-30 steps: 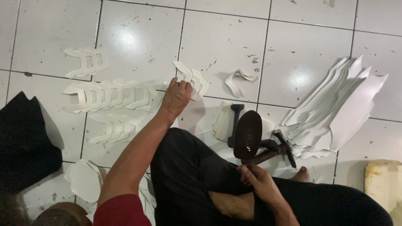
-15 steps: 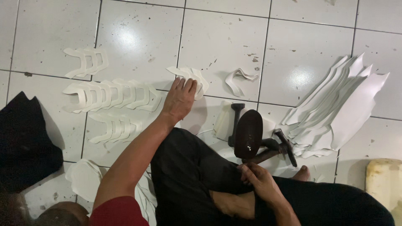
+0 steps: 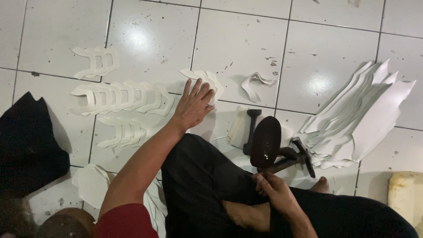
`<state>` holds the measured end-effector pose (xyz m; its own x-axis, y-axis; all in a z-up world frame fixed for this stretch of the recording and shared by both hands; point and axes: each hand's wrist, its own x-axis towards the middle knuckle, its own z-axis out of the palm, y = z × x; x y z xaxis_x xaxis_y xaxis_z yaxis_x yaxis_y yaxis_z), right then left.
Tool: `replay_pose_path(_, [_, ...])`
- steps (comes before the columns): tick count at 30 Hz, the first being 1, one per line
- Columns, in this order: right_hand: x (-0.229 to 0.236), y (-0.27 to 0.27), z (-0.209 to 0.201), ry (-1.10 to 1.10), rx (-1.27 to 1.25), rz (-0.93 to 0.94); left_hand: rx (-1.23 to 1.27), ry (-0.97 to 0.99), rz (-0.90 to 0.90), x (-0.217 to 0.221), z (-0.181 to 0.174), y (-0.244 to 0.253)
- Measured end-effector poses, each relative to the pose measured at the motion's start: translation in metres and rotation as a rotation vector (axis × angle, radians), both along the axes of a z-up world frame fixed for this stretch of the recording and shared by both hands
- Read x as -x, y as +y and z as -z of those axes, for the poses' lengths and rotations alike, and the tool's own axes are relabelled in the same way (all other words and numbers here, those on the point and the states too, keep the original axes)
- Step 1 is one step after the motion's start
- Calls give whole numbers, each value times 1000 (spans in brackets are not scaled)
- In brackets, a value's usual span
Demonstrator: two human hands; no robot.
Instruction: The person sits on the floor and uses a hammer to shape a white material piece on a dark curved anvil. They repeatedly pick up white material pieces, place them on the anvil, and strike them with the hammer to shape them.
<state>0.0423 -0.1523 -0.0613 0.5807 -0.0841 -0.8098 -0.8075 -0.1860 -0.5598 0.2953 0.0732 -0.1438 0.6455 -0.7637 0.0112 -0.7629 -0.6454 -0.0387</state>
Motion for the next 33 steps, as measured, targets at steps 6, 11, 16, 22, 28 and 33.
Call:
replay_pose_path(6, [10,-5,22,-28,22,24,54,94,-40,-4,-9,-10])
replay_pose_path(11, [10,-5,23,-16,-24,58,237,9,-193,-21,-12,4])
replay_pose_path(16, [6,-4,22,-15,9,28,190,76,-526,-71,-9,72])
replay_pose_path(22, [14,-11,48,-23,-54,80,-13,15,-903,-114,22,176])
replay_pose_path(28, [6,-9,48,109,-25,99,94,-124,-791,-128,80,240])
replay_pose_path(33, [12,-13,58,-37,-58,87,-310,-164,-722,-133,81,244])
